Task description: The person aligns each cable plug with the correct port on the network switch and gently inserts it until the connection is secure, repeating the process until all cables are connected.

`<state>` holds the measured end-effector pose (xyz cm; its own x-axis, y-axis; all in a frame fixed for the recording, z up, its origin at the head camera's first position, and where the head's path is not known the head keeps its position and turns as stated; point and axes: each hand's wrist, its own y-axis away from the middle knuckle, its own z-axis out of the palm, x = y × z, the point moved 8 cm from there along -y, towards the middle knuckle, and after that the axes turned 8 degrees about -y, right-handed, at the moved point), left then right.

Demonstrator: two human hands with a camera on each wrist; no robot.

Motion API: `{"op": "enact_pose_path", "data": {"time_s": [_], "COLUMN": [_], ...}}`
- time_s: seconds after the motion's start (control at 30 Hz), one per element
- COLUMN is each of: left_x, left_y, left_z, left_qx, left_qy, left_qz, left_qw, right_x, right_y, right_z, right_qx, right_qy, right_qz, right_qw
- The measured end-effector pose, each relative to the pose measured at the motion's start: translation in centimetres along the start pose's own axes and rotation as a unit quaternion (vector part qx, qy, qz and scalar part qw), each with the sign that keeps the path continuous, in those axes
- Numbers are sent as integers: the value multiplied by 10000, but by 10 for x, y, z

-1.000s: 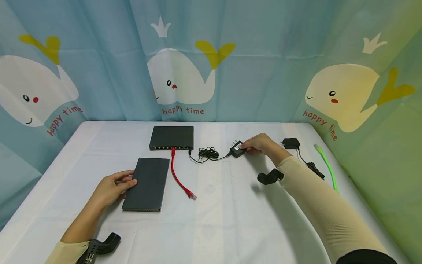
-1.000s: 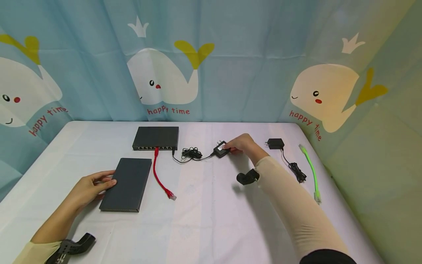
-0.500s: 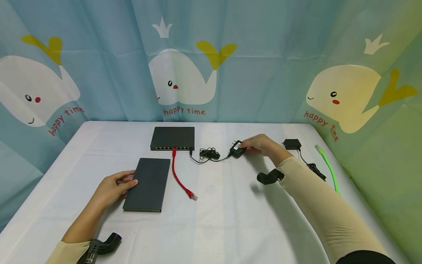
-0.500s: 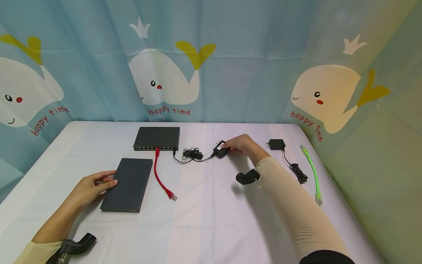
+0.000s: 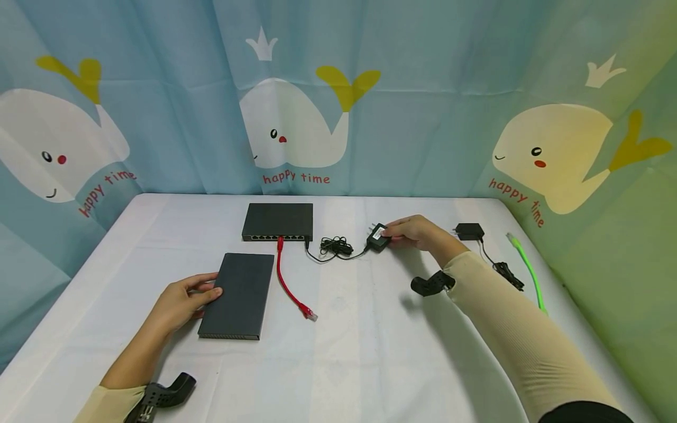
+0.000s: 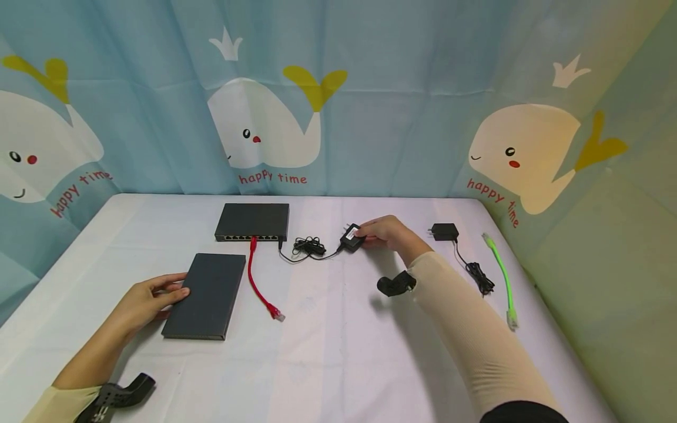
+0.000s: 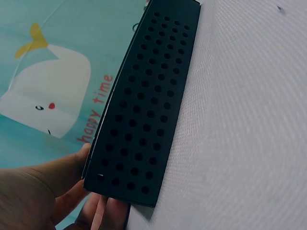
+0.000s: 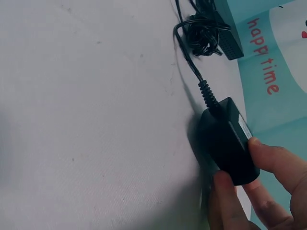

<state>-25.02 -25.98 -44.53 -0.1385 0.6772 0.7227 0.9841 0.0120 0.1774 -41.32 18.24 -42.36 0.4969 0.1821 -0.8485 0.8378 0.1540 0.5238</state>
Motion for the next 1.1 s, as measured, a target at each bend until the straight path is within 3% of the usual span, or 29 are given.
{"op": "enact_pose_path", "data": {"time_s": [0.2, 0.43, 0.67, 0.9, 1.1], "left_x": [-1, -2, -1, -1, -1], "left_y": [-1, 0, 0, 0, -1], "left_z": [0, 0, -1, -1, -1], "left_qx": [23, 8, 33, 36, 41], "left_qy": [19, 36, 19, 39, 58], "left_qz": [-13, -26, 4, -12, -42], "left_qw": [10000, 10000, 10000, 10000, 10000], "right_x": [1, 4, 5, 6, 4], "right_y": [-2, -4, -7, -9, -11], "right_z": [6, 15, 19, 27, 34], "right_qx": [-181, -428, -291, -234, -273], "right_qy": [-196, -778, -994, -1565, -1533], "right_qz": [64, 314, 491, 784, 771], "right_qw": [9996, 9956, 9934, 9843, 9848]}}
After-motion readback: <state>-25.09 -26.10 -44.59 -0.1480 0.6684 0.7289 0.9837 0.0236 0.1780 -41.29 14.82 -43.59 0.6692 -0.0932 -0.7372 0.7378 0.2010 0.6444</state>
